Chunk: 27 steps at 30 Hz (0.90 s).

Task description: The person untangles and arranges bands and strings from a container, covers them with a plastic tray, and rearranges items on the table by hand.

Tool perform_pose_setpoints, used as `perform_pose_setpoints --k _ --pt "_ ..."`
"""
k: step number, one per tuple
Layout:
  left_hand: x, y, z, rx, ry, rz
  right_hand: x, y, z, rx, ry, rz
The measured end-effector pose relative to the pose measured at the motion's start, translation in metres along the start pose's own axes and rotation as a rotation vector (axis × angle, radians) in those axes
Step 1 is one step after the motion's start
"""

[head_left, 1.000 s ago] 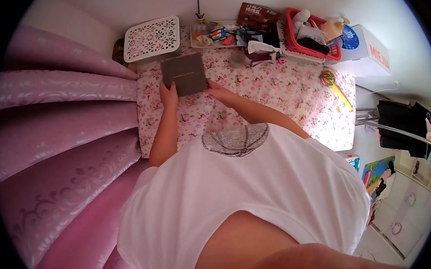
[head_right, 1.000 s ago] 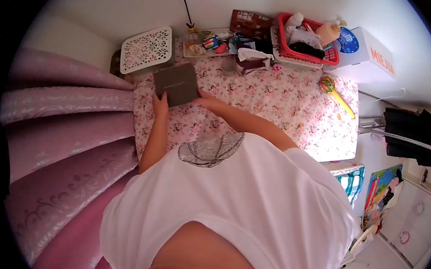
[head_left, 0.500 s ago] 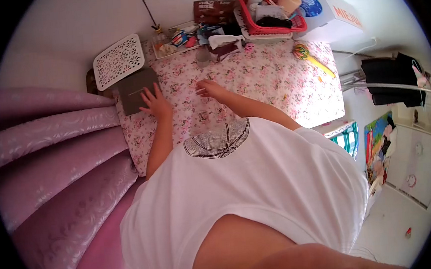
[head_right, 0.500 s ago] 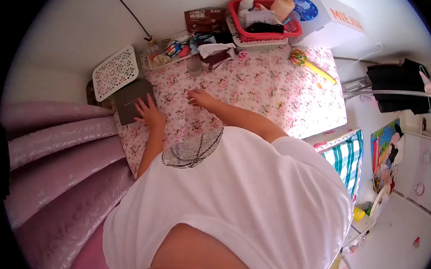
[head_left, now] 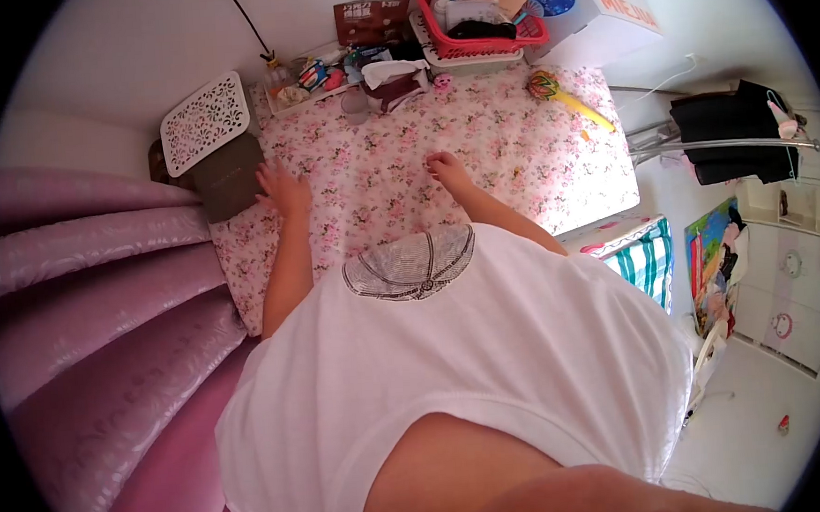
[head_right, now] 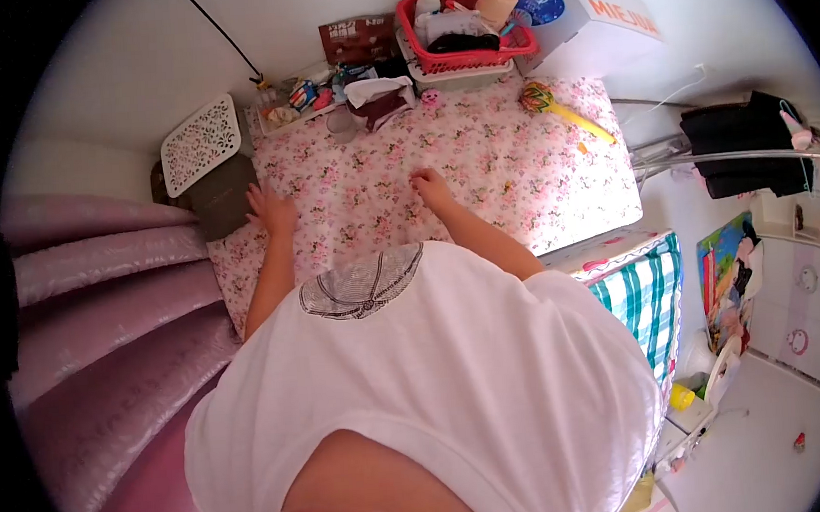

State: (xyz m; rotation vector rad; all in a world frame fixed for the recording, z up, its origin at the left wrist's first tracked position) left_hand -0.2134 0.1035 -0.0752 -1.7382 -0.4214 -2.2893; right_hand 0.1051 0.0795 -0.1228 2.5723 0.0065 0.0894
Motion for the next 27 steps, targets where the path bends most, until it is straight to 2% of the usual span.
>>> perform_pose_setpoints --k 4,7,10,13,15,18,21,24,27 --pt "-0.025 0.035 0.024 -0.165 0.095 0.04 0.044 -0.03 0.036 0.215 0.197 0.134" --pt "-0.031 0.05 0.041 -0.206 0.195 -0.008 0.067 -0.011 0.013 0.211 0.234 0.221" --pt "-0.044 0.057 0.056 -0.237 0.311 -0.029 0.096 -0.009 0.009 0.164 0.143 0.304" --pt "-0.047 0.064 0.081 -0.252 0.438 0.01 0.138 -0.022 0.014 0.286 0.395 0.44" --pt "-0.043 0.068 0.103 -0.251 0.506 0.044 0.159 -0.015 -0.004 0.169 0.47 0.566" --pt "-0.048 0.066 0.132 -0.246 0.496 0.059 0.201 -0.025 -0.016 0.22 0.602 0.652" --pt "-0.059 0.071 0.162 -0.265 0.575 0.061 0.24 -0.045 -0.022 0.409 0.763 0.73" --pt "-0.061 0.076 0.194 -0.308 0.604 0.062 0.262 -0.053 -0.048 0.593 0.952 0.634" --pt "-0.06 0.079 0.219 -0.333 0.69 -0.005 0.279 -0.078 -0.061 0.606 0.971 0.523"
Point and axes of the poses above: each hand's wrist, its own y-axis away from the middle knuckle, its own x-axis out of the back of the hand, z = x × y, the point moved 2 cm from there along -y, towards the middle knuckle, and after that the axes turned 4 degrees about -z, right-handed, at the moved point
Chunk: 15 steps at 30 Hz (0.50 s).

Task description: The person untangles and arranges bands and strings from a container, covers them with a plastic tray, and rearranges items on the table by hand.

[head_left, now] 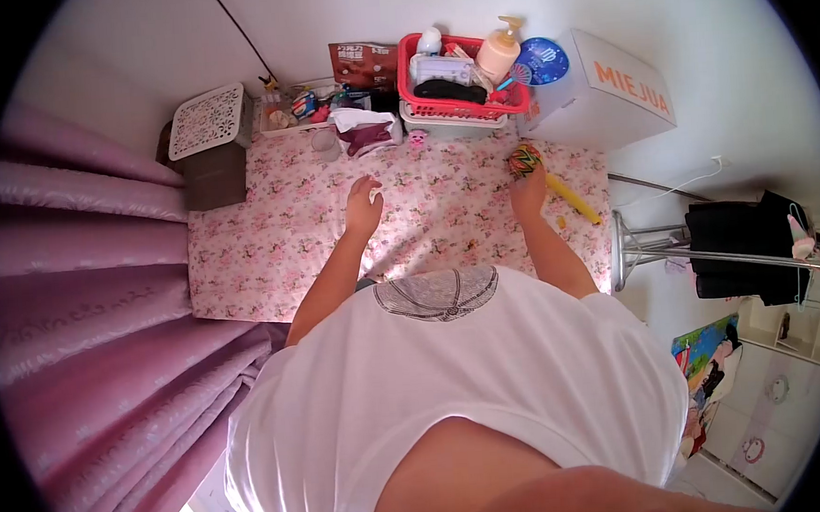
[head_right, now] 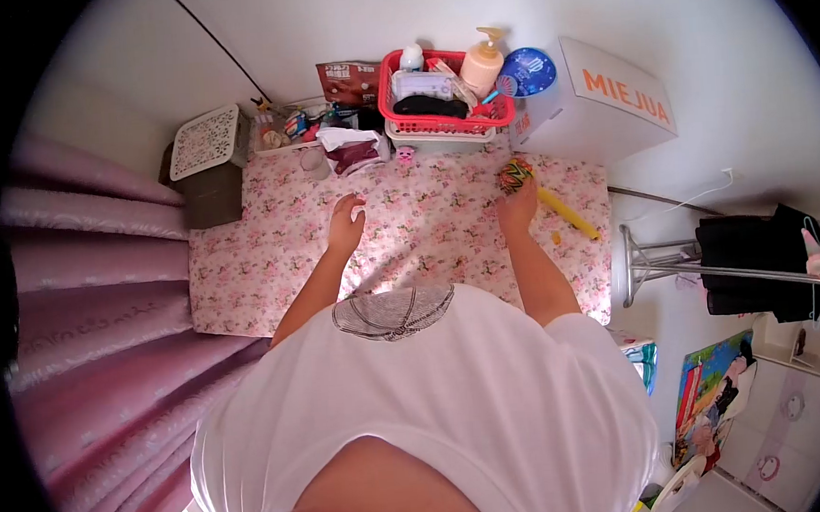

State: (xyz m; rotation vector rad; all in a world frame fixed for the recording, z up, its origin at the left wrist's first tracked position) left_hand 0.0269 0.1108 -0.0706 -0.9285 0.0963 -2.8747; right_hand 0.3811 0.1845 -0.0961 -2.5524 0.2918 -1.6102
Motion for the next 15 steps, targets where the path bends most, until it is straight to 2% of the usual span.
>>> perform_pose_setpoints --k 3,6,9,12,15 --pt "-0.015 -0.003 0.015 -0.051 -0.019 -0.023 0.004 -0.022 -0.008 0.004 -0.059 0.024" --pt "-0.03 -0.007 0.016 -0.068 0.073 -0.144 0.014 -0.042 -0.02 -0.209 0.078 -0.023" --pt "-0.034 -0.003 0.029 0.094 0.235 -0.206 0.002 -0.053 -0.017 -0.365 0.16 0.004" --pt "-0.043 -0.002 0.02 0.115 0.23 -0.245 -0.007 -0.058 -0.016 -0.446 0.063 -0.018" --pt "-0.052 -0.001 0.013 0.139 0.369 -0.273 -0.027 -0.044 -0.012 -0.227 0.009 0.083"
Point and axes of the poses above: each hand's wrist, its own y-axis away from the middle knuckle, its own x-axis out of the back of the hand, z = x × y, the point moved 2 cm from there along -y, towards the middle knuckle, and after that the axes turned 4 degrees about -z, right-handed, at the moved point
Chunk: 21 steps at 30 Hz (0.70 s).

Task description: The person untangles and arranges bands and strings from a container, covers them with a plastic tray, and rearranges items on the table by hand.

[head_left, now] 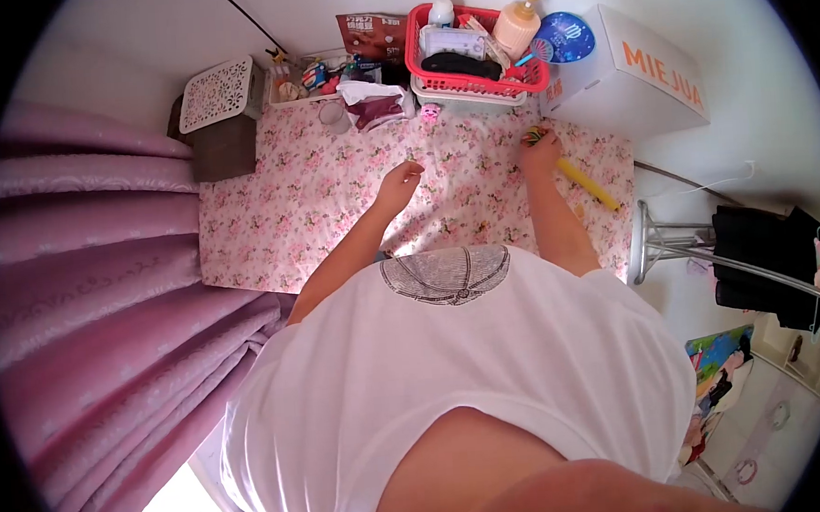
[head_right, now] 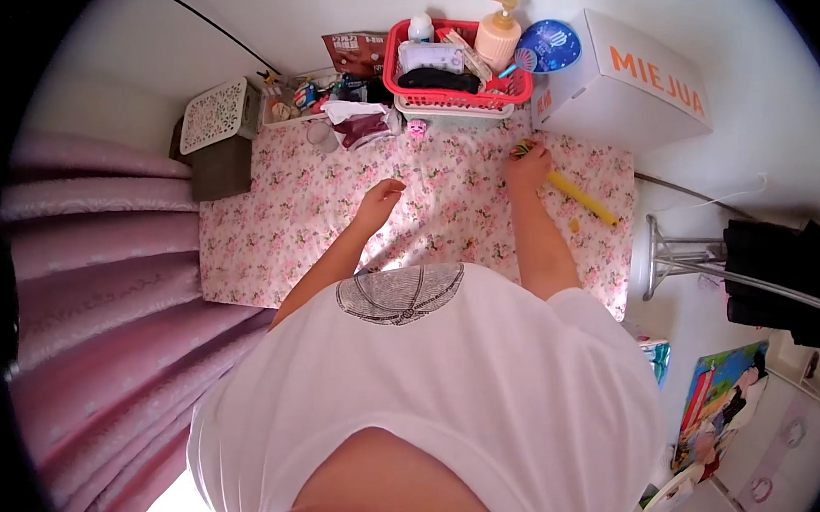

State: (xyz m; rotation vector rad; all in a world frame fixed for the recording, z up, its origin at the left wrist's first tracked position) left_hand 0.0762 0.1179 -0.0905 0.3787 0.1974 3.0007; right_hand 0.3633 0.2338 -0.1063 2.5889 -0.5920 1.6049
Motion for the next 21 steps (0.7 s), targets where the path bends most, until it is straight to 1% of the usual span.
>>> perform_pose_setpoints --k 2,3,5,7,10,11,13,15,16,19,21 --pt "-0.006 0.001 0.002 0.039 0.134 -0.02 0.022 0.031 -0.03 0.09 -0.102 -0.044" --pt "-0.008 -0.003 -0.004 0.1 0.127 -0.118 0.032 0.05 -0.047 0.135 -0.153 -0.063" --pt "-0.014 0.001 0.017 0.377 0.382 -0.128 0.036 0.084 -0.065 0.28 -0.227 -0.109" --pt "-0.025 0.005 0.02 0.627 0.633 -0.163 0.067 0.121 -0.097 0.365 -0.303 -0.22" --pt "-0.028 0.014 0.036 0.664 0.993 -0.397 0.083 0.15 -0.116 0.584 -0.596 -0.503" --pt "-0.03 0.017 0.044 0.657 1.161 -0.436 0.091 0.155 -0.122 0.645 -0.605 -0.574" --pt "-0.027 0.027 0.051 0.641 1.166 -0.457 0.104 0.162 -0.129 0.774 -0.62 -0.719" --pt "-0.023 0.038 0.065 0.617 1.191 -0.454 0.095 0.164 -0.119 0.754 -0.56 -0.682" --pt "-0.025 0.039 0.061 0.592 1.128 -0.463 0.09 0.166 -0.115 0.746 -0.533 -0.663" --pt "-0.042 0.038 0.048 0.505 0.93 -0.48 0.082 0.182 -0.102 0.349 -0.483 -0.57" --pt "-0.059 0.042 0.048 0.449 0.869 -0.393 0.067 0.187 -0.079 0.144 -0.626 -0.669"
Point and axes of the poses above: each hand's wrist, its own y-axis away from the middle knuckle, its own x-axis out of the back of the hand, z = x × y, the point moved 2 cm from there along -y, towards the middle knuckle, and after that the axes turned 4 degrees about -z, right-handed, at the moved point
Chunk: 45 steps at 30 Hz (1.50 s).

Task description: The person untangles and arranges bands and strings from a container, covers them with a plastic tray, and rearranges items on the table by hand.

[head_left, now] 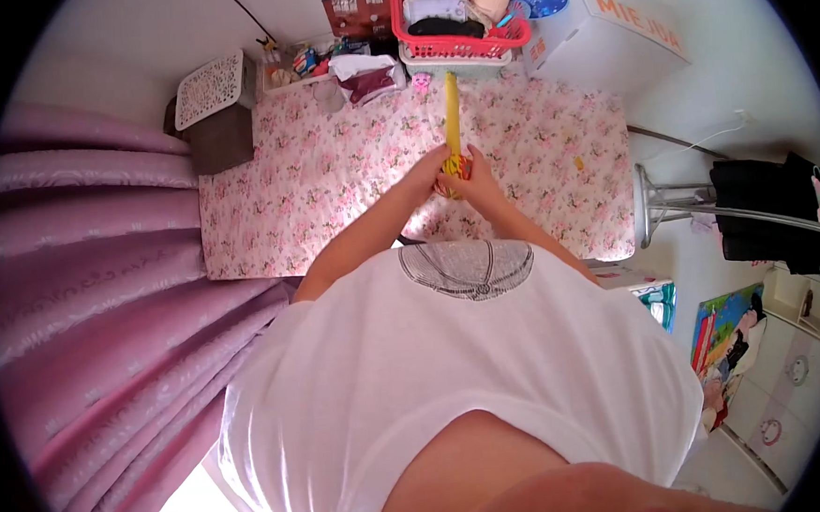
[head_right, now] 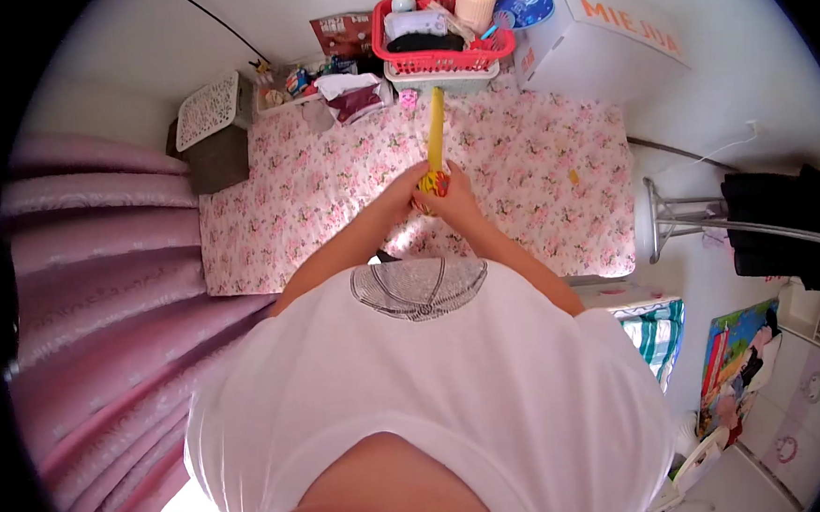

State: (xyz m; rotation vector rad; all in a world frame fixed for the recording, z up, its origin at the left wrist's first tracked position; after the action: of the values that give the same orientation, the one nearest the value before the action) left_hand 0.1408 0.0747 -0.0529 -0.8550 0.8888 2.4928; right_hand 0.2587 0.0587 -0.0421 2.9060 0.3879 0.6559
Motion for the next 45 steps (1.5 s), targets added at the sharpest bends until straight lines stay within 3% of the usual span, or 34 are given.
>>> perform_pose_setpoints --k 1,2,9,12,15,18,30,36,45 --pt "-0.003 -0.002 -0.003 -0.045 -0.032 0.031 0.006 0.002 -0.013 -0.072 -0.101 -0.011" --pt "-0.004 -0.006 -0.006 -0.036 -0.026 0.018 0.013 0.013 -0.021 -0.317 -0.349 -0.123" --pt "-0.036 -0.017 -0.019 -0.042 -0.203 -0.153 0.032 0.048 0.005 -0.111 -0.506 0.071" --pt "-0.046 -0.019 -0.018 0.019 -0.297 -0.136 0.036 0.045 0.031 -0.044 -0.293 0.199" --pt "-0.049 -0.02 -0.016 0.008 -0.394 -0.115 0.047 0.042 0.034 -0.11 -0.362 0.121" --pt "-0.04 -0.018 -0.008 0.015 -0.556 -0.098 0.061 0.042 0.031 -0.085 0.135 0.316" --pt "0.033 -0.002 0.014 -0.104 -0.473 0.261 0.094 -0.066 0.067 0.021 0.405 0.51" --pt "0.062 0.029 0.016 -0.116 -0.35 0.41 0.097 -0.087 0.082 0.097 0.366 0.425" --pt "0.102 0.066 -0.008 -0.141 -0.26 0.575 0.102 -0.105 0.093 0.043 0.39 0.356"
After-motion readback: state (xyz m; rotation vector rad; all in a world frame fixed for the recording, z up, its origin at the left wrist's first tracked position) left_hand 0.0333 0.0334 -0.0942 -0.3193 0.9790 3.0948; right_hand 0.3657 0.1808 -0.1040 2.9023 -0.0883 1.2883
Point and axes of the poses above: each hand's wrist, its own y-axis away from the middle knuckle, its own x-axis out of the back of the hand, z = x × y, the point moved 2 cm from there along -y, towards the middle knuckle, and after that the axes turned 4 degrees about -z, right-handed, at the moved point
